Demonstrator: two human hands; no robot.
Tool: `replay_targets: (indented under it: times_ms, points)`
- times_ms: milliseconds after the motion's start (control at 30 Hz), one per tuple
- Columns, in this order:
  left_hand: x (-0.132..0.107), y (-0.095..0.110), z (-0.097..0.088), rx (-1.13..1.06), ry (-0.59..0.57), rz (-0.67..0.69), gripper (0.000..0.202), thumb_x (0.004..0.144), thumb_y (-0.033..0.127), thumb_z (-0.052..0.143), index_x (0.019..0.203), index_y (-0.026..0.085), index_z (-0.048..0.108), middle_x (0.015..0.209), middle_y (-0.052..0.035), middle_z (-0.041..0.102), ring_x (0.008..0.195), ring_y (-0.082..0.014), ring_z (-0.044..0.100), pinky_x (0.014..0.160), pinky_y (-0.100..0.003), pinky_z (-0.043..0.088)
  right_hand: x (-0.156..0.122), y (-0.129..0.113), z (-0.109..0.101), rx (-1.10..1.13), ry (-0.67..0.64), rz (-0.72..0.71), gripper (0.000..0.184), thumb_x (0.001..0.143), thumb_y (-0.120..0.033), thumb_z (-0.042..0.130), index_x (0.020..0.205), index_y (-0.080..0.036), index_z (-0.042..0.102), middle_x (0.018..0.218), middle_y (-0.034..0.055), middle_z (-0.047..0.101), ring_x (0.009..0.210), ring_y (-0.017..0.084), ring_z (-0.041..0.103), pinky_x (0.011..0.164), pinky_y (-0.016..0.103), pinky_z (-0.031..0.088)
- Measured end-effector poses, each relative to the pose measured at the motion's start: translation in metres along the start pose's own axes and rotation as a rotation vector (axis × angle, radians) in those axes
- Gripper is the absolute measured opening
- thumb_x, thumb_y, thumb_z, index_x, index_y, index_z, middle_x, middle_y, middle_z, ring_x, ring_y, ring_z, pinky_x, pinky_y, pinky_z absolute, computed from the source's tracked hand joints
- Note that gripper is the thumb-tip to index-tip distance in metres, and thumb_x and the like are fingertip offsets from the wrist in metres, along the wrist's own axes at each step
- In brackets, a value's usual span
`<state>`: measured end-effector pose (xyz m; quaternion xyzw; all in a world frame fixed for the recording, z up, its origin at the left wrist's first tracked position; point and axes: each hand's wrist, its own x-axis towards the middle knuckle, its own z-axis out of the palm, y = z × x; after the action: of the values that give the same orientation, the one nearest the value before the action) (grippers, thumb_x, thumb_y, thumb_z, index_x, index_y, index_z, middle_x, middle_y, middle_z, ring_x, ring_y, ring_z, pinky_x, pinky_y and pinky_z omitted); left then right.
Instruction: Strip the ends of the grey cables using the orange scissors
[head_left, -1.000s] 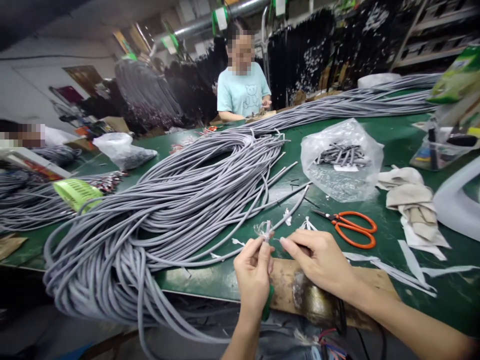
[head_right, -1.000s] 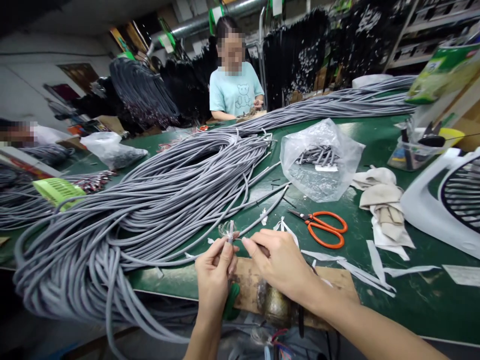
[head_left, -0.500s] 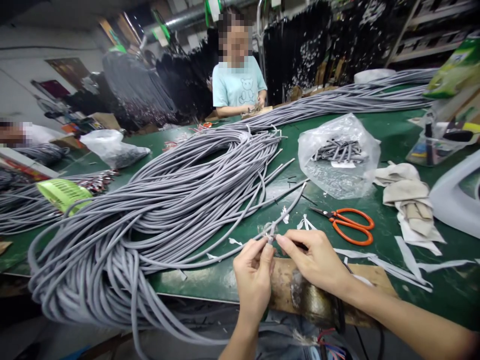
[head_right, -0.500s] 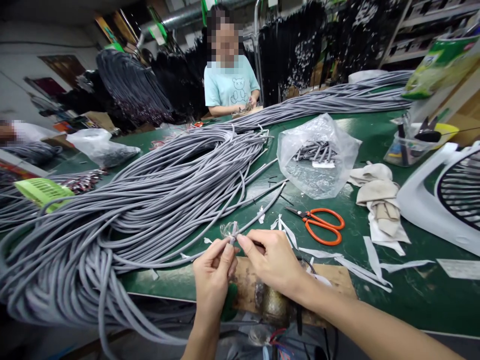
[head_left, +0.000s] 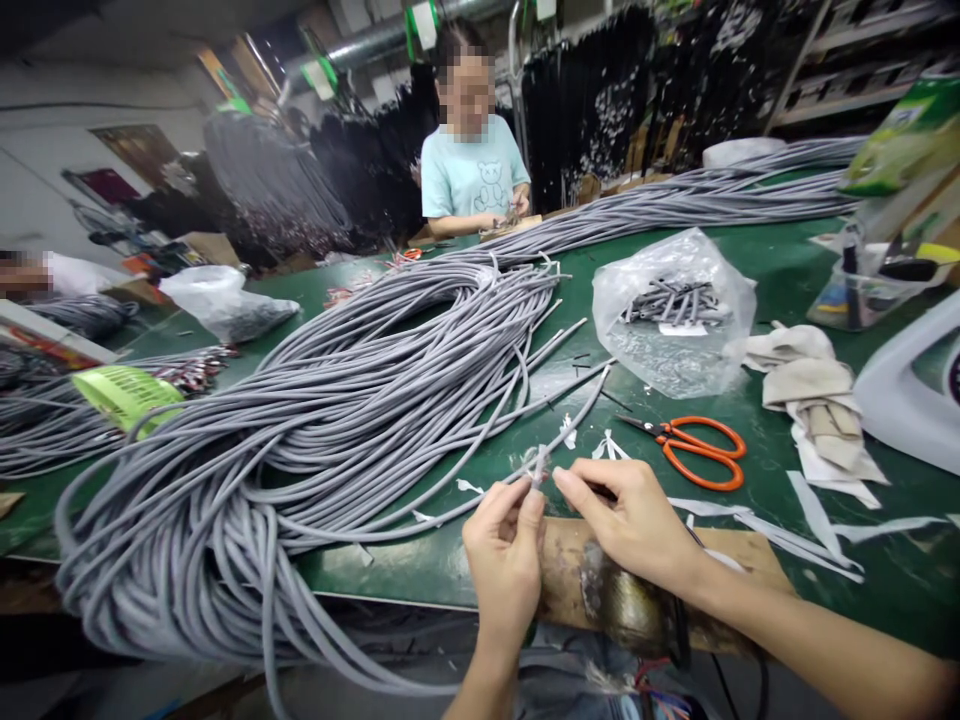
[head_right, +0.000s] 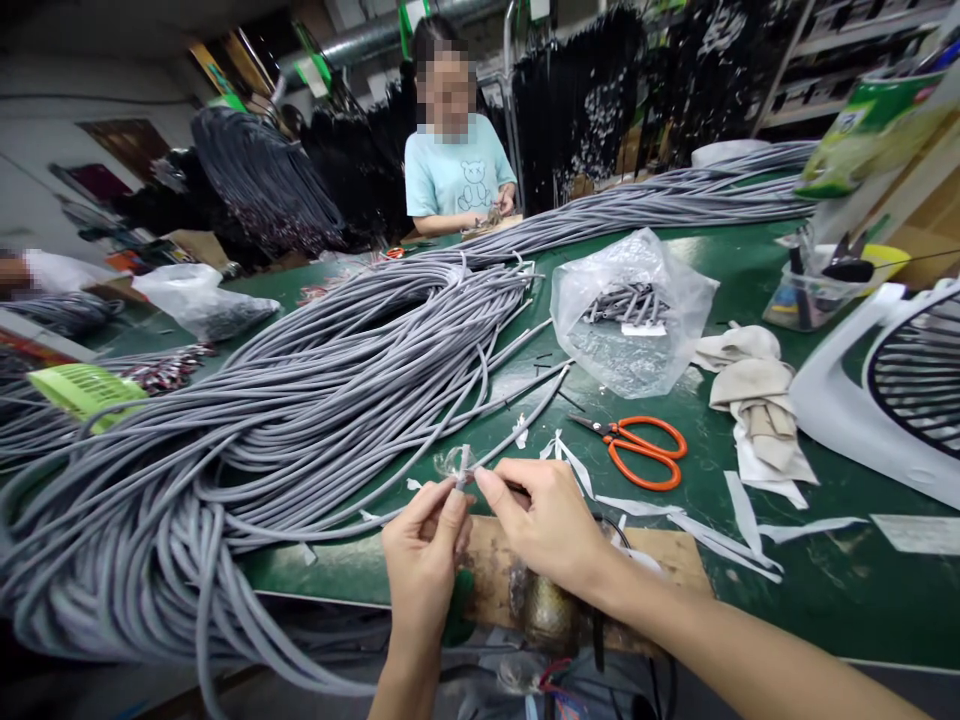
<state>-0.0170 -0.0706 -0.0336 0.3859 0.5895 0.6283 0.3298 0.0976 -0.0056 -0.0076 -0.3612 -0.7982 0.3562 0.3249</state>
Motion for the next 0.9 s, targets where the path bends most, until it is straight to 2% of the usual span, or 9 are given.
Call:
replay_targets:
  times_ms: [167,300,467,567,633,700,833,900]
  points:
    - [0.001,0.0,0.0,-0.059,0.026,-0.023,0.022,0.08,0.032,0.057,0.092,0.016,0.066,0.063,0.0028,0.043,0.043,-0.0027,0.035,0.038,-0.015,0.028,-0.001,-0.002,0.001,-0.04,-0.026,-0.037,0.04,0.087,-0.031,0.041,0.05,-0.016,0.033,0.047,-0.0049,0.032,0.045,0.006,0.031,0.048,0.021,0.022]
    - [0.001,-0.001,-0.001,-0.037,0.02,0.006,0.019,0.08,0.029,0.058,0.092,0.016,0.066,0.068,0.0012,0.047,0.045,-0.0027,0.038,0.039,-0.014,0.03,-0.001,0.001,0.003,-0.008,-0.048,0.001,0.041,0.087,-0.033,0.04,0.05,-0.016,0.032,0.047,-0.0053,0.03,0.045,0.006,0.028,0.047,0.022,0.021]
    - [0.001,0.001,0.0,0.025,-0.016,0.047,0.019,0.079,0.027,0.058,0.091,0.015,0.067,0.075,-0.0022,0.054,0.055,-0.0068,0.049,0.046,-0.015,0.038,0.002,0.007,0.004,0.135,-0.092,0.082,0.041,0.086,-0.038,0.039,0.051,-0.017,0.033,0.05,-0.0053,0.027,0.048,0.007,0.026,0.045,0.021,0.021]
    - [0.003,0.005,0.003,0.073,-0.09,0.05,0.018,0.078,0.027,0.06,0.084,0.012,0.069,0.07,-0.0028,0.054,0.061,-0.0105,0.054,0.051,-0.017,0.042,0.002,0.005,0.004,0.254,-0.11,0.04,0.039,0.087,-0.036,0.039,0.053,-0.017,0.035,0.052,-0.0049,0.028,0.049,0.007,0.027,0.045,0.021,0.023]
    - [0.004,0.007,0.004,0.091,-0.095,0.047,0.019,0.077,0.027,0.06,0.083,0.012,0.069,0.069,-0.003,0.055,0.061,-0.011,0.054,0.052,-0.017,0.043,0.0,0.001,0.0,0.292,-0.095,-0.008,0.038,0.087,-0.033,0.041,0.053,-0.016,0.037,0.052,-0.005,0.029,0.049,0.007,0.027,0.045,0.02,0.023]
    - [0.005,0.007,0.005,0.098,-0.058,0.046,0.019,0.077,0.027,0.061,0.086,0.012,0.069,0.071,-0.0032,0.056,0.061,-0.0105,0.054,0.053,-0.017,0.043,-0.002,-0.004,-0.007,0.31,-0.026,-0.059,0.037,0.086,-0.031,0.042,0.052,-0.016,0.038,0.05,-0.0049,0.031,0.048,0.007,0.029,0.044,0.02,0.024]
    - [0.006,0.002,0.004,0.073,-0.034,-0.015,0.021,0.077,0.03,0.06,0.088,0.013,0.069,0.073,-0.0037,0.058,0.056,-0.0075,0.05,0.047,-0.015,0.038,-0.004,-0.009,-0.022,0.297,0.333,-0.088,0.031,0.086,-0.028,0.043,0.058,-0.017,0.049,0.05,-0.004,0.039,0.045,0.007,0.033,0.044,0.02,0.029]
    - [0.005,0.001,0.003,0.031,-0.046,-0.062,0.024,0.078,0.033,0.058,0.087,0.012,0.068,0.071,-0.0031,0.056,0.049,-0.0049,0.044,0.042,-0.015,0.033,-0.003,-0.007,-0.023,0.165,0.382,-0.045,0.017,0.08,-0.025,0.052,0.067,-0.017,0.058,0.052,-0.0036,0.048,0.043,0.007,0.036,0.042,0.02,0.029]
